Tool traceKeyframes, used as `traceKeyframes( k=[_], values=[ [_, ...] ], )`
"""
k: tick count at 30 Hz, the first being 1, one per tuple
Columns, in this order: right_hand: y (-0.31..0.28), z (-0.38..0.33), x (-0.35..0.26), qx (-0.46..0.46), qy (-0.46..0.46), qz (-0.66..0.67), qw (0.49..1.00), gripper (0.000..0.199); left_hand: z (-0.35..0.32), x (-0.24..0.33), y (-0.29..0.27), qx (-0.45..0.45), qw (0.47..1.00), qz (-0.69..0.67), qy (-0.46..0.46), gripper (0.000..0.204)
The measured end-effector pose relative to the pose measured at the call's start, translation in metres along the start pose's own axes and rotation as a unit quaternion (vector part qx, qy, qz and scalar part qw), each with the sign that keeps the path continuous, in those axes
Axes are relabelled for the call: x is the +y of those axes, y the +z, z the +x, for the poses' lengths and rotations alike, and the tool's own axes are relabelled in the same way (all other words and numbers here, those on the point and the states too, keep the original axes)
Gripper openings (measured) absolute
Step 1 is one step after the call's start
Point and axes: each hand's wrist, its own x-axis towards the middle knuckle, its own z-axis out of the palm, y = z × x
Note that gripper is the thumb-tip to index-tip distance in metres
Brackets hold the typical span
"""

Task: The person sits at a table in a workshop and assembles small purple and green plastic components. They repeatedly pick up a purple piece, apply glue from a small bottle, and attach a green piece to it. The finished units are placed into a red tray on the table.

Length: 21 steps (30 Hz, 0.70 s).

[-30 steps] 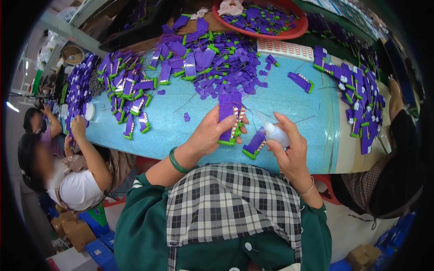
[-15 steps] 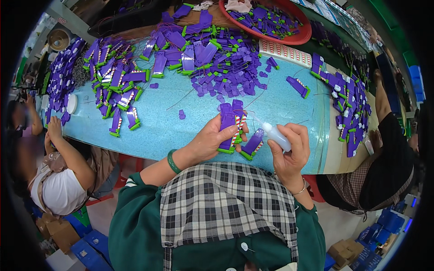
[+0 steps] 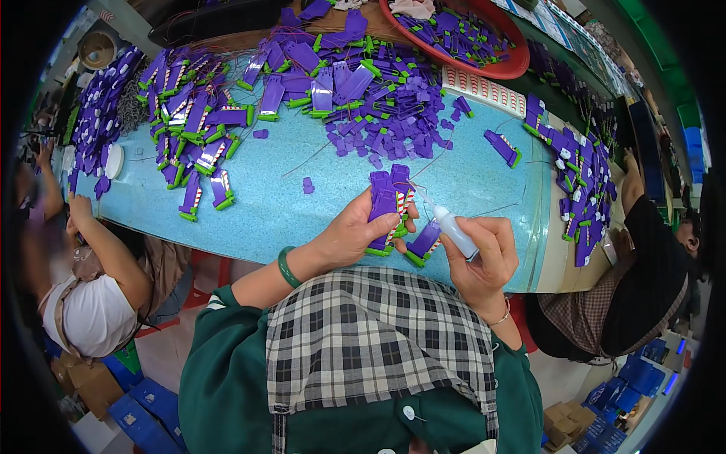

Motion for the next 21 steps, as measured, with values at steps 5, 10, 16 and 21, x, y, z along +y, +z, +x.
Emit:
traceKeyframes(
  k=[5, 10, 16, 21],
  values=[
    [0.0, 0.001, -0.001, -0.005, -0.006, 0.0, 1.0, 0.041, -0.001, 0.002, 0.001, -0.008, 1.0, 0.008, 0.002, 0.047],
    [0.0, -0.001, 0.0, -0.008, -0.013, 0.0, 1.0, 0.041, -0.001, 0.002, 0.001, -0.017, 1.0, 0.018, 0.005, 0.047],
    [-0.002, -0.002, -0.003, 0.011, -0.017, -0.007, 1.0, 0.042, -0.004, -0.008, 0.0, -0.015, 0.999, 0.047, 0.023, 0.049],
    [-0.004, -0.003, -0.005, 0.013, -0.017, -0.006, 1.0, 0.043, -0.001, -0.006, 0.005, -0.01, 0.996, 0.08, 0.042, 0.046]
  ],
)
